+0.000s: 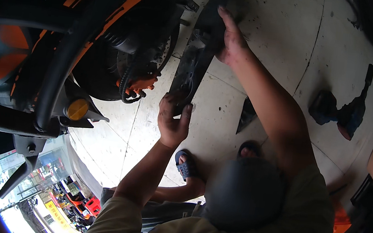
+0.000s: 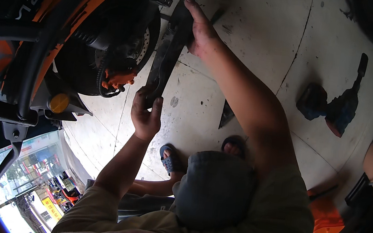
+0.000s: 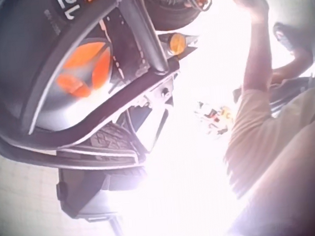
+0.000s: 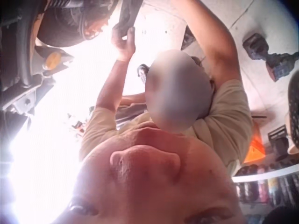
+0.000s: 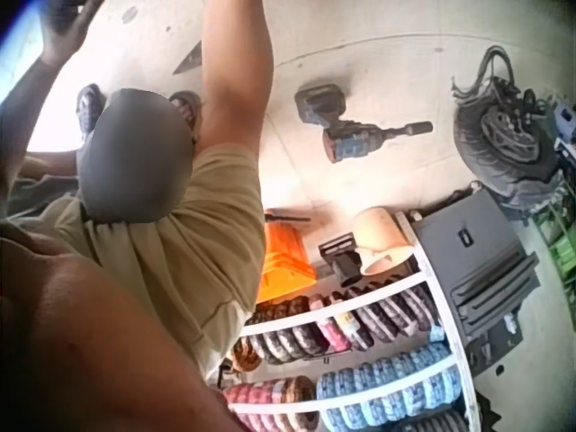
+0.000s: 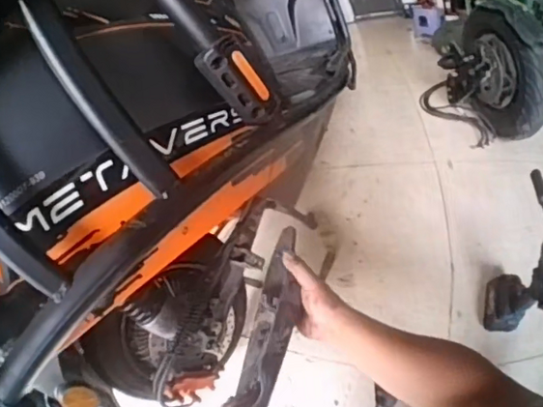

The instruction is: The person assembles a moped by attaching a black plastic cover to the rear wheel area using a cordless drill and hand tools. They position the cover, secure it with screws, and then organize tools into a drawer.

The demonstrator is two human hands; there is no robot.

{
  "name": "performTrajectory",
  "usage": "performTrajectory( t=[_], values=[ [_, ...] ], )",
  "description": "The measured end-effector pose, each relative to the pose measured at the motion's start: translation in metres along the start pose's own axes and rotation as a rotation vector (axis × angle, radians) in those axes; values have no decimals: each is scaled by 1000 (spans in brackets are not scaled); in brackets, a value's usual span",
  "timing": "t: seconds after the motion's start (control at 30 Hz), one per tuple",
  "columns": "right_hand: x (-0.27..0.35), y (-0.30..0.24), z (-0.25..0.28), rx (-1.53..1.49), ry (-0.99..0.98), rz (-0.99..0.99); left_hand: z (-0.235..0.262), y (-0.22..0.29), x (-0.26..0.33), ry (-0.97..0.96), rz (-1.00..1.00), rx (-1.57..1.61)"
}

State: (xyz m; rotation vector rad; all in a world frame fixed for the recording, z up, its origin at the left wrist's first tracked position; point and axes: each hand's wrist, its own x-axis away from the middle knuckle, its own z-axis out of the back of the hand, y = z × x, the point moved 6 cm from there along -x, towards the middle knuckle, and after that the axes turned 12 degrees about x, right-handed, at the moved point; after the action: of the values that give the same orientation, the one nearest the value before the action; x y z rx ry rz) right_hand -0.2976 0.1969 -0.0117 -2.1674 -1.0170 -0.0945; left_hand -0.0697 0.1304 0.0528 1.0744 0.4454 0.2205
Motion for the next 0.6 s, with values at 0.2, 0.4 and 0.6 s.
performTrajectory(
  t=[0.2,0.4,0.6],
  values=[
    [8,-35,-51,288,189,72,28,-21,-23,158,169,291],
    [-32,-31,-41,393,117,96,33,-37,-45,267,264,518],
    [-34,-20,-43,395,120,115,51,-48,-60,351,181,536]
  ],
)
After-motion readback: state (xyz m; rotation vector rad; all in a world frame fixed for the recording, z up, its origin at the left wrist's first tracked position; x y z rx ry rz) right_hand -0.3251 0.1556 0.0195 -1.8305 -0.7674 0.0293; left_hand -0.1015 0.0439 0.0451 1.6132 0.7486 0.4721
